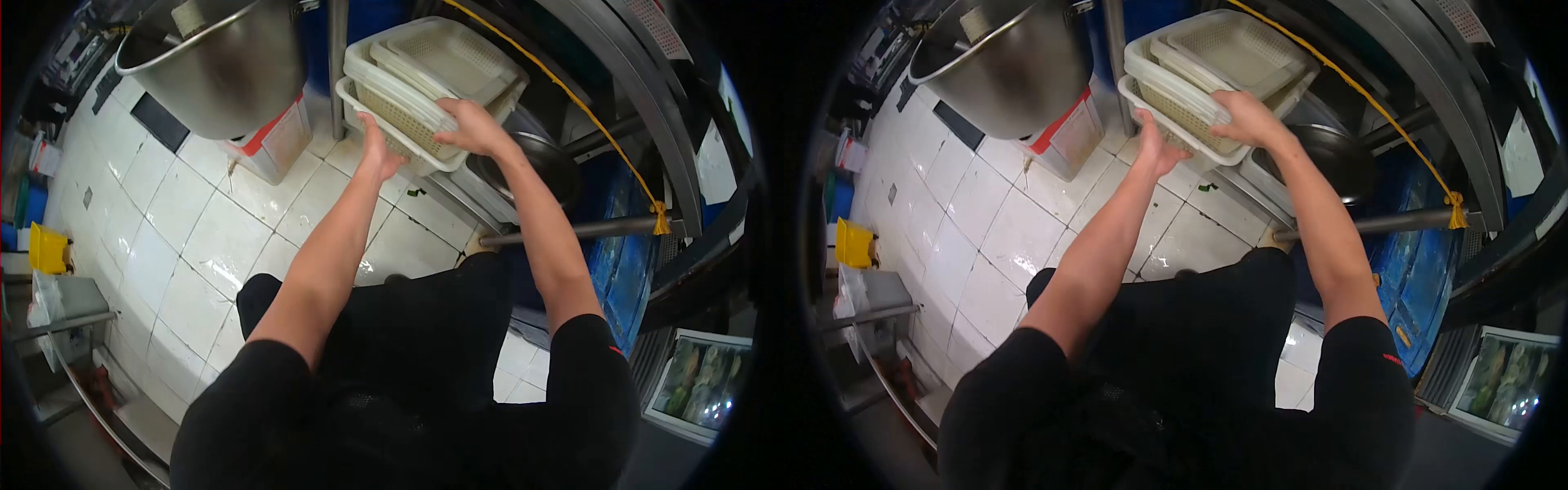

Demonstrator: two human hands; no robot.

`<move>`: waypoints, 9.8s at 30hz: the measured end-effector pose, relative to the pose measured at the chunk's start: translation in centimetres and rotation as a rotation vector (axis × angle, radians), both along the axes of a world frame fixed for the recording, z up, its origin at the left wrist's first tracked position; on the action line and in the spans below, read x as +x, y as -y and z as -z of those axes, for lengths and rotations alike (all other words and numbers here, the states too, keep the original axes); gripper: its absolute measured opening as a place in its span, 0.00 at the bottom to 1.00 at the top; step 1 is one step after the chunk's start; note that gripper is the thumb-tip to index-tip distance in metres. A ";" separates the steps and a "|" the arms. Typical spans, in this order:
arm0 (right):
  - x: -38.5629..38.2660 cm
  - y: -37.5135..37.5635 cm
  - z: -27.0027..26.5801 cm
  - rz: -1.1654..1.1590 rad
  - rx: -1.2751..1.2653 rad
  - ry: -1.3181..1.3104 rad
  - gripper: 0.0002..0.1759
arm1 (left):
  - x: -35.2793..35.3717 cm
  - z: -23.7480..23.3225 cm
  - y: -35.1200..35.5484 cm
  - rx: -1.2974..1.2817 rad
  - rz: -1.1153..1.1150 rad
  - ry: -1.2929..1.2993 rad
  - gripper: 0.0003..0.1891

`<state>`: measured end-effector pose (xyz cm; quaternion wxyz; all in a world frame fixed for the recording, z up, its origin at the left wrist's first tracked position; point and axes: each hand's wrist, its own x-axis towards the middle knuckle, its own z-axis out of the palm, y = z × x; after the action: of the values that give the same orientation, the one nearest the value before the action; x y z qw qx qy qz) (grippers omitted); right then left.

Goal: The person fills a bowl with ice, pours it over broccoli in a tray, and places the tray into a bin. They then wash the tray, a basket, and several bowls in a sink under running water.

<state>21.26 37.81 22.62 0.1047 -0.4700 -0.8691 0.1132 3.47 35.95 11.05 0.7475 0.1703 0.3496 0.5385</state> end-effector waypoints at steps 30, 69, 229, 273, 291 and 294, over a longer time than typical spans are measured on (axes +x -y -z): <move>-57.0 47.0 -36.7 -1.292 -0.902 -0.121 0.12 | -24.7 -47.9 108.5 -0.915 -2.055 -0.372 0.08; -65.6 104.7 -40.5 -2.037 -0.543 0.129 0.47 | -28.8 -36.8 130.0 -0.755 -2.064 -0.433 0.28; 16.4 34.5 -16.7 0.047 -0.617 0.085 0.08 | -22.0 -37.3 55.6 -0.506 -0.365 -1.645 0.11; -69.3 120.4 -32.6 -2.228 -0.461 1.187 0.35 | -27.8 -46.4 120.2 -1.049 -2.914 0.194 0.11; -68.1 111.3 -40.7 -2.361 0.008 -0.350 0.31 | -34.4 -34.7 128.1 -0.355 -2.481 -0.300 0.17; -74.0 102.8 -42.7 -2.189 0.081 -0.518 0.36 | -39.5 -33.2 124.5 -1.281 -1.262 -1.153 0.28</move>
<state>-52.72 -65.00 65.33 0.1416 0.5870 -0.7689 0.2101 -36.07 -88.60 44.23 0.0054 -0.2371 0.8931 0.3824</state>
